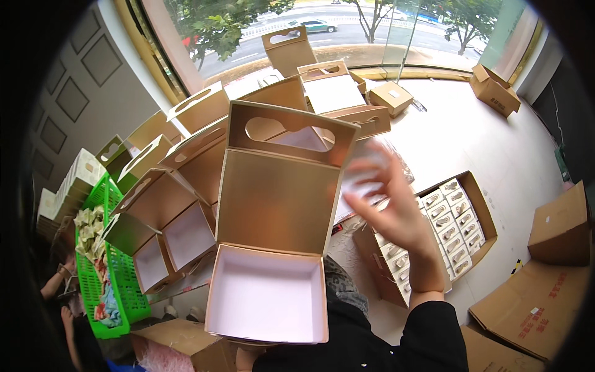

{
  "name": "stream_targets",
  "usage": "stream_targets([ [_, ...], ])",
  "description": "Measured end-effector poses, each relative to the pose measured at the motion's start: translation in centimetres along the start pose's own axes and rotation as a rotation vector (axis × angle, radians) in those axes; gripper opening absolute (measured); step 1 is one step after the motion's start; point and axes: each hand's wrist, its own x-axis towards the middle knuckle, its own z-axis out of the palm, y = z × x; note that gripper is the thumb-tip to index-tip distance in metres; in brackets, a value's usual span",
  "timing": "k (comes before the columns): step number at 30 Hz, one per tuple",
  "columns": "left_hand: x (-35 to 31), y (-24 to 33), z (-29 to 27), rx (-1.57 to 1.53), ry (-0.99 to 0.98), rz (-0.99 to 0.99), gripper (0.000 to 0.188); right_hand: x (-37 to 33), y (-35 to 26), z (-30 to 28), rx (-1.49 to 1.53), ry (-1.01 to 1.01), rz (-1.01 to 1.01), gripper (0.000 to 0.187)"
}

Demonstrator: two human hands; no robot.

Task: The person assembles small cardboard boxes by folding and inserting tabs, then places them on a table. The person then adds pink shredded paper into the assembled boxes.

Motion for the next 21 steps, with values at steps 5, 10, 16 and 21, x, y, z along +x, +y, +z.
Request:
stream_targets([
  [5, 0.8, -3.9, 0.7, 0.311, -0.198, 0.143, 0.059, -1.9, 0.9, -0.1, 0.288, -0.131, 0.317, 0.035],
  [10, 2.2, -4.5, 3.8, 0.816, -0.41, 0.436, 0.108, 1.7, 5.6, -2.9, 0.189, 0.145, 0.181, 0.019],
  [16, 4.0, -5.4, 6.7, 1.509, -0.441, 0.689, 0.054, 6.3, 9.8, -2.2, 0.05, 0.047, 0.025, 0.018],
  [21, 7.0, -6.8, 6.9, 1.759, -0.458, 0.727, 0.033, 8.9, 10.1, -0.5, -0.358, 0.022, -0.168, 0.02],
])
